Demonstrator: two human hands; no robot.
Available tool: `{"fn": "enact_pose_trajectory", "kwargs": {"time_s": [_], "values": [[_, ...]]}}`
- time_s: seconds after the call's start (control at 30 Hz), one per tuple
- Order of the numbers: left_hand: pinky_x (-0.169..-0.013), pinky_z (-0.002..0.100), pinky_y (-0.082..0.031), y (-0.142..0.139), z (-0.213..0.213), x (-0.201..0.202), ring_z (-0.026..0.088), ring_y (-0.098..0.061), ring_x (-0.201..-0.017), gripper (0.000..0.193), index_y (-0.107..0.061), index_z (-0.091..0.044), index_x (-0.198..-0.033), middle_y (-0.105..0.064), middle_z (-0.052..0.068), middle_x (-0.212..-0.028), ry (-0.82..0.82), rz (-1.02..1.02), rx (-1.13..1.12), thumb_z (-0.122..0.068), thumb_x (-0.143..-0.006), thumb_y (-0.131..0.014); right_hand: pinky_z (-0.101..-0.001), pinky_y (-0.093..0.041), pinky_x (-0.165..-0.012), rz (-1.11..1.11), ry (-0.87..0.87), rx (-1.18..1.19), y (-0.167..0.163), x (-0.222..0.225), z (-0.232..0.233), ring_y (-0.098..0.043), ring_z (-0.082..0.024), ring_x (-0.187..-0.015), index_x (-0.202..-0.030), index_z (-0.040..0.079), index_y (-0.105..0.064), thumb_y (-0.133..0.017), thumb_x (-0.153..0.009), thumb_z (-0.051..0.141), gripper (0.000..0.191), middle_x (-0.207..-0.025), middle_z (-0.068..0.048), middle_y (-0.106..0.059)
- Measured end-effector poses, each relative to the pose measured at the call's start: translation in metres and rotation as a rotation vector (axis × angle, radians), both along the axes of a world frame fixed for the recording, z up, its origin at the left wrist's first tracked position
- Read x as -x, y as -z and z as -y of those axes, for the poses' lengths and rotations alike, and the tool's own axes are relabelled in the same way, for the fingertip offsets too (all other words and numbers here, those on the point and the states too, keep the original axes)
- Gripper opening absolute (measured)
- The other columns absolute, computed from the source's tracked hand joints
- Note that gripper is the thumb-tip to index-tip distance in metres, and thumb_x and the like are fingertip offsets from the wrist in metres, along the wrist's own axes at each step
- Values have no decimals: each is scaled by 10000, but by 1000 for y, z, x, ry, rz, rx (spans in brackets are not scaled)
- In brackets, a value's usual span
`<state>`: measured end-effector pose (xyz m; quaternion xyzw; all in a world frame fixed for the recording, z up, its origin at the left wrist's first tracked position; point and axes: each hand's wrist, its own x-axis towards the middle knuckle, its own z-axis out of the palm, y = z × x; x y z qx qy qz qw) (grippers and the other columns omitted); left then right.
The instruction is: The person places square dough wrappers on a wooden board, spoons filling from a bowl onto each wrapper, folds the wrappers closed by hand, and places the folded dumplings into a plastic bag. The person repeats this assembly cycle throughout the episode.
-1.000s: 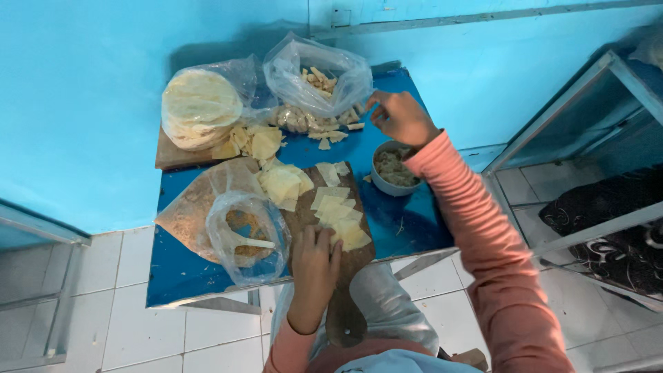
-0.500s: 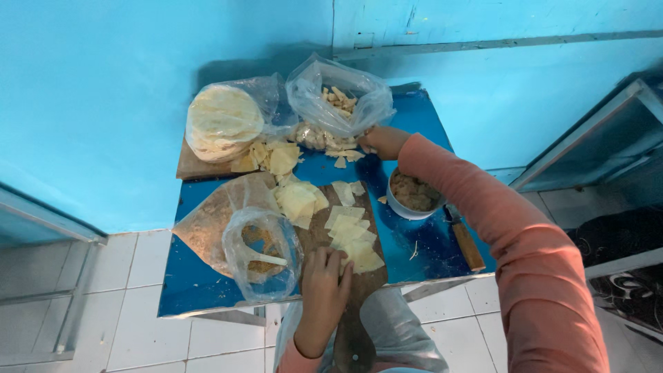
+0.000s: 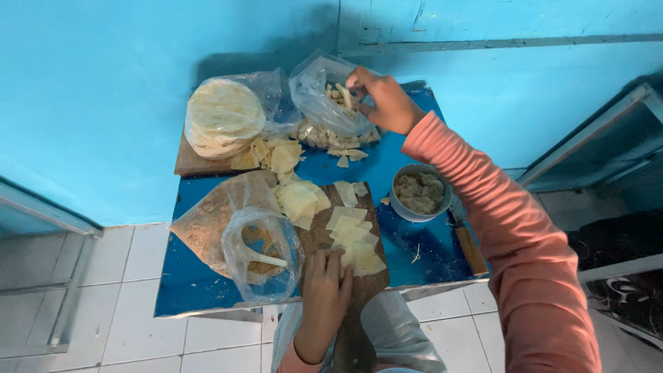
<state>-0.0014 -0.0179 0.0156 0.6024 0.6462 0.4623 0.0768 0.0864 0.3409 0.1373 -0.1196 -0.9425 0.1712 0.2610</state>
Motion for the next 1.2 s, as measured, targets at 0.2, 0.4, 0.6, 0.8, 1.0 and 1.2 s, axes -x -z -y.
{"fn": "enact_pose_trajectory", "kwargs": {"time_s": [0.2,0.4,0.6,0.8,1.0,1.2], "values": [[-847,463,-481,2,2,1,391,-578,-1002,306,-646,42,-1158,-587,200,-1062,6,20,25,-79,-884,-709,-643,-357,-1036,284,210,-360,32,22,21,-630,-467,-1107,-1488,56,-301,-905,-679,265,1032,-1166,-238,-680],[-842,471,-478,5,3,0,394,-573,-990,332,-646,40,-1156,-590,201,-1061,-11,-17,29,-96,-864,-726,-555,-367,-1261,344,266,-156,23,15,52,-681,-399,-959,-1653,105,-181,-612,-809,-97,969,-876,-198,-695],[-864,479,-478,3,5,-2,404,-565,-1023,342,-631,43,-1172,-582,206,-1100,-8,-15,-21,-92,-871,-718,-556,-372,-1103,64,10,-227,2,-7,99,-679,-388,-1067,-1586,71,-215,-630,-717,-125,983,-1393,-308,-598],[-852,499,-466,-2,3,-1,453,-541,-1048,420,-604,70,-1223,-557,255,-1151,-51,-56,-23,-107,-857,-708,-566,-319,-1260,194,234,-301,-5,-19,147,-680,-339,-1025,-1579,94,-310,-659,-802,-84,870,-1057,-130,-665],[-876,516,-452,-7,2,2,445,-544,-1037,329,-620,40,-1153,-571,232,-1113,-44,-86,21,-123,-880,-706,-453,-507,-960,-145,371,-312,25,-59,220,-655,-389,-1075,-1450,64,-482,-790,-819,114,704,-1160,-188,-687],[-800,494,-471,-11,4,5,395,-580,-951,191,-655,11,-1033,-604,183,-993,-9,-73,80,-98,-879,-684,-404,-559,-734,-34,483,204,82,-79,284,-686,-316,-899,-1332,102,-542,-824,-741,84,655,-941,-114,-700]]}}
